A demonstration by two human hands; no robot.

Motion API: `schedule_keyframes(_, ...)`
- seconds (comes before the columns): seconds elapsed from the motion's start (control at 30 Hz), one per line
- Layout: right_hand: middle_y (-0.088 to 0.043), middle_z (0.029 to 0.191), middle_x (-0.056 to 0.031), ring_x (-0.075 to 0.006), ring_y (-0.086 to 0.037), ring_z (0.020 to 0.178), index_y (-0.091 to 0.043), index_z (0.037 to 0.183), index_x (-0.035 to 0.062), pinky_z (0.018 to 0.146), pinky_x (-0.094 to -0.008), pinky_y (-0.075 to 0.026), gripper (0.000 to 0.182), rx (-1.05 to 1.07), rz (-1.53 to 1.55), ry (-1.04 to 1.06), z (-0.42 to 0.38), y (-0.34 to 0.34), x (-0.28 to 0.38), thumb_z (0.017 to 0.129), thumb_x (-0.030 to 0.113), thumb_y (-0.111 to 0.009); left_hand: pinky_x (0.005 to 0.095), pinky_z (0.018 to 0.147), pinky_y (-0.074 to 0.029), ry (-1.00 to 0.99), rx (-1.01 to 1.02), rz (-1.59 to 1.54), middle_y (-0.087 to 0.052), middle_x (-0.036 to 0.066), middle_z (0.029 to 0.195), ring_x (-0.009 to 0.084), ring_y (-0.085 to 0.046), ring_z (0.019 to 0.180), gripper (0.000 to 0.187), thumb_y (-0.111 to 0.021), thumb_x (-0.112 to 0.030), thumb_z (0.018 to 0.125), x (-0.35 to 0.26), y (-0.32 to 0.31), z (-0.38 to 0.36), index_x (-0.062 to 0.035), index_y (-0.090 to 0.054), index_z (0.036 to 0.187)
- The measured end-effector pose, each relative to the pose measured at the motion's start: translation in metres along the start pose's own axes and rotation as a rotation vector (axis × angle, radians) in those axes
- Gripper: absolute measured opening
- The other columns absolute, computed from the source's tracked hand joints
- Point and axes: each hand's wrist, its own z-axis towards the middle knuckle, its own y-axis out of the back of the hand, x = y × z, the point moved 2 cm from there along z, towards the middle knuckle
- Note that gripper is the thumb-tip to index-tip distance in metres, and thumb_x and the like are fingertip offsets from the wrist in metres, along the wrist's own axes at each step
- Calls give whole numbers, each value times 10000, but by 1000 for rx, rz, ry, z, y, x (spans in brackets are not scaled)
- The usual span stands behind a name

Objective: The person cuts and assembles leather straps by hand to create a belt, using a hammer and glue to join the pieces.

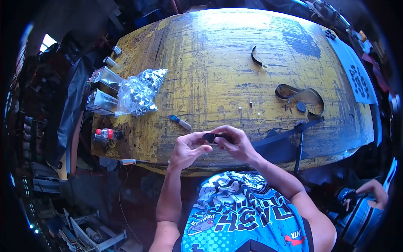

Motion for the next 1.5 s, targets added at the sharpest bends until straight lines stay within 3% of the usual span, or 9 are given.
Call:
schedule_keyframes(0.13, -663, 893, -101, -241, -685, 769, -657, 1106, 33, 701, -336, -554, 311, -33, -614, 505, 2, -10, 10, 834, 126, -776, 226, 779, -552, -38, -208, -97, -697, 151, 1108, 110, -663, 858, 182, -673, -65, 937, 15, 2, -5, 77, -660, 1049)
schedule_keyframes(0.17, -645, 880, -138, -316, -682, 779, -663, 1077, 36, 683, -380, -565, 351, -30, -660, 474, 2, -14, 7, 785, 160, -811, 233, 770, -551, 11, -259, -45, -700, 130, 1068, 111, -666, 830, 110, -663, -57, 943, 7, -5, -8, 53, -652, 939)
schedule_keyframes(0.3, -645, 868, -123, -303, -669, 758, -656, 1046, 30, 653, -403, -560, 327, 1, -728, 523, 4, -22, -3, 779, 155, -798, 215, 692, -503, -157, -420, 373, -666, 39, 813, 71, -622, 762, 150, -647, -86, 960, 3, -4, -20, 33, -615, 876)
schedule_keyframes(0.53, -649, 913, -126, -300, -669, 769, -643, 1065, 12, 647, -392, -555, 373, 23, -754, 670, 13, -44, 13, 768, 194, -773, 207, 642, -480, -37, -557, 314, -641, 10, 802, 35, -588, 729, 164, -652, -117, 965, -18, -3, -39, 20, -609, 885)
schedule_keyframes(0.97, -680, 900, -128, -300, -701, 757, -662, 1032, 8, 623, -390, -580, 348, 120, -802, 582, 29, -62, 1, 772, 204, -785, 221, 650, -460, -175, -798, 305, -557, -14, 822, 36, -500, 713, 166, -549, -168, 1026, -15, 27, -58, -52, -568, 909)
schedule_keyframes(1.13, -675, 865, -139, -325, -688, 741, -671, 980, 17, 638, -418, -568, 283, 149, -823, 496, 36, -58, -22, 786, 207, -750, 221, 694, -444, -250, -1187, 225, -582, 0, 890, 51, -524, 801, 158, -518, -190, 1042, -37, 102, -80, -68, -550, 946)
schedule_keyframes(1.23, -664, 845, -157, -352, -675, 770, -664, 914, 9, 697, -446, -551, 224, 197, -798, 385, 40, -55, -39, 781, 178, -725, 405, 862, -600, -496, -1117, -1, -638, 145, 958, 302, -692, 913, 253, -454, -213, 1051, -56, 180, -98, 18, -529, 979)
schedule_keyframes(1.4, -681, 892, -152, -353, -682, 836, -683, 995, 13, 760, -430, -557, 297, 289, -857, 216, 52, -43, -95, 780, 212, -733, 418, 930, -579, -513, -1226, -276, -658, 204, 959, 305, -685, 932, 374, -374, -253, 1052, -74, 308, -129, 72, -536, 964)
schedule_keyframes(1.5, -680, 917, -161, -350, -681, 855, -690, 987, 17, 766, -427, -555, 276, 247, -849, 221, 55, -35, -125, 764, 177, -718, 324, 685, -474, -587, -1213, -369, -457, 70, 729, 201, -487, 644, 352, -361, -257, 1048, -90, 333, -127, -21, -436, 797)
